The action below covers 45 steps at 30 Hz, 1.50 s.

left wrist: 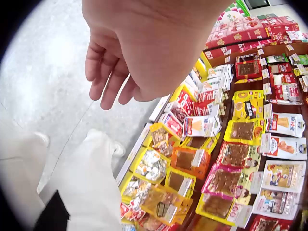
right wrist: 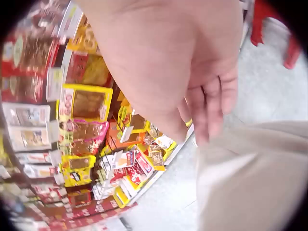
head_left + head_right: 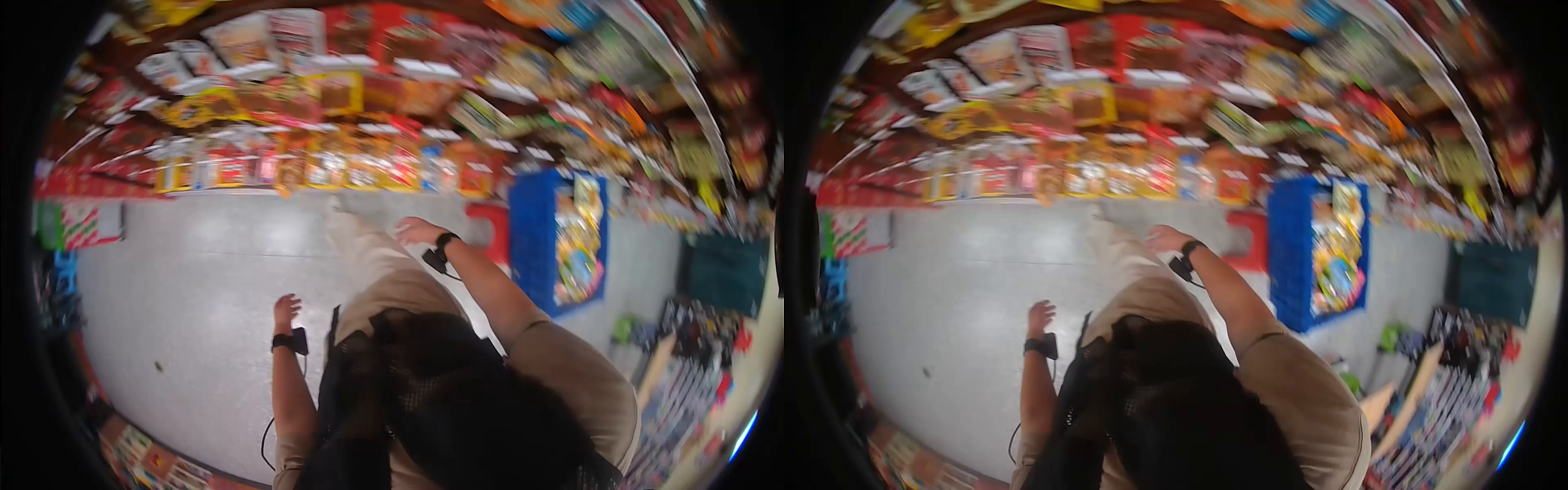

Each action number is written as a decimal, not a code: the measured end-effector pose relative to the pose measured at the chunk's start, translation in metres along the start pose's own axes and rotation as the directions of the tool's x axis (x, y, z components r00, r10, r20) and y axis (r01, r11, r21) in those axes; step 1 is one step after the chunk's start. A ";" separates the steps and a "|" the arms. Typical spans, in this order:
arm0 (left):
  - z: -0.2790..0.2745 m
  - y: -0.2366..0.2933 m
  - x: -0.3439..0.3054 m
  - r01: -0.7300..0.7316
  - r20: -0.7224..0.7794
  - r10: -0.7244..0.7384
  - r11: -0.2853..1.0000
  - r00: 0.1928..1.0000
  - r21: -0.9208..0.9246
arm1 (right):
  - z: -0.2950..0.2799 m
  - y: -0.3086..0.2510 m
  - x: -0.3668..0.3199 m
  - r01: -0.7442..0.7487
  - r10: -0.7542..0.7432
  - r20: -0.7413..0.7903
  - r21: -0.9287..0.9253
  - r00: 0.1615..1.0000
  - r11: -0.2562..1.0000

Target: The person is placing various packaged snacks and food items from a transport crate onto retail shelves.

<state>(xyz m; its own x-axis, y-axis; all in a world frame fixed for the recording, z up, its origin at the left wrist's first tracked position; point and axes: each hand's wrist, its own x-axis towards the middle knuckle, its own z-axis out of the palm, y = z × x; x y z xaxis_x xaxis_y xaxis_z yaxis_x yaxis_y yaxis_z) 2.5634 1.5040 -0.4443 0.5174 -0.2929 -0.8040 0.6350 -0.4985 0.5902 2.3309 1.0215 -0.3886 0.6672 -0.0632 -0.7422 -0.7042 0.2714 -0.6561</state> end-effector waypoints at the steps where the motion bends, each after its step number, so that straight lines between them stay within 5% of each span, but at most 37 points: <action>1: 0.023 -0.005 -0.014 0.011 0.003 -0.012 0.999 1.000 0.051 | 0.003 0.017 -0.043 -0.048 0.048 0.017 -0.004 0.999 0.999; 3: 0.052 -0.041 -0.031 0.036 0.096 -0.047 0.993 0.994 0.110 | 0.004 0.045 -0.103 -0.102 0.103 0.078 -0.019 0.992 0.995; 5: 0.044 -0.111 -0.024 0.187 0.304 -0.188 0.982 0.934 0.034 | -0.001 0.092 -0.161 0.050 -0.046 -0.115 0.036 0.992 0.998; 7: 0.070 -0.134 -0.066 0.292 0.208 -0.337 0.931 0.918 0.220 | -0.016 0.146 -0.207 0.167 -0.152 -0.214 0.056 0.965 0.984; 9: 0.091 -0.151 -0.098 0.353 0.125 -0.410 0.877 0.903 0.325 | -0.023 0.149 -0.273 -0.015 0.014 -0.173 -0.007 0.985 1.000; 12: 0.116 -0.173 -0.123 0.366 0.075 -0.397 0.894 0.915 0.260 | -0.054 0.206 -0.323 0.232 -0.266 -0.314 -0.142 0.911 0.962; 15: 0.163 -0.170 -0.143 0.327 0.023 -0.343 0.912 0.939 0.249 | -0.111 0.243 -0.368 0.313 -0.193 -0.749 0.020 0.633 0.950; 17: 0.215 -0.154 -0.154 0.238 0.012 -0.250 0.934 0.968 0.266 | -0.161 0.274 -0.394 0.374 -0.180 -0.898 -0.019 0.401 0.927; 20: 0.332 -0.129 -0.165 0.004 0.106 -0.030 0.972 0.994 0.235 | -0.232 0.331 -0.434 -0.082 -0.260 -0.964 -0.255 -0.062 0.963; 23: 0.486 -0.092 -0.209 -0.396 0.378 0.287 0.883 0.880 0.252 | -0.272 0.386 -0.462 -0.248 -0.190 -0.949 -0.126 -0.253 0.961; 24: 0.537 -0.093 -0.216 -0.352 0.402 0.217 0.887 0.889 0.299 | -0.279 0.392 -0.468 -0.271 -0.082 -0.972 -0.021 -0.218 0.962; 27: 0.684 -0.061 -0.283 -0.541 0.710 0.212 0.795 0.672 0.274 | -0.291 0.418 -0.459 -0.316 -0.143 -0.981 -0.095 -0.133 0.944; 29: 0.758 -0.061 -0.312 -0.666 0.811 0.201 0.691 0.550 0.281 | -0.289 0.423 -0.446 -0.306 -0.296 -0.940 -0.235 -0.171 0.922; 33: 0.835 -0.087 -0.315 -0.701 0.805 0.269 0.672 0.529 0.237 | -0.256 0.352 -0.455 0.281 -0.281 -0.945 -0.227 0.166 0.932; 36: 0.841 -0.090 -0.308 -0.568 0.686 0.289 0.793 0.667 0.218 | -0.226 0.307 -0.482 0.536 -0.242 -0.951 -0.104 0.194 0.838; 38: 0.821 -0.076 -0.314 -0.622 0.589 0.392 0.741 0.706 0.252 | -0.216 0.298 -0.489 0.711 -0.218 -0.949 0.008 0.226 0.703; 40: 0.786 -0.068 -0.306 -0.703 0.524 0.524 0.674 0.671 0.227 | -0.212 0.284 -0.507 0.725 -0.196 -0.906 0.155 0.375 0.671; 45: 0.667 0.002 -0.329 -0.351 0.639 0.252 0.936 0.727 0.030 | -0.199 0.237 -0.500 0.622 -0.214 -0.699 0.402 0.682 0.672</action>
<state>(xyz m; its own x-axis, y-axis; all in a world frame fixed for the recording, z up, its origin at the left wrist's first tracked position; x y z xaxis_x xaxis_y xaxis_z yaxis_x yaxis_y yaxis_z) 2.0118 1.0546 -0.2266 0.1696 -0.8600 -0.4813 0.3955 -0.3879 0.8325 1.7817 0.9268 -0.2001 0.4363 -0.7724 -0.4615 0.0397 0.5289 -0.8477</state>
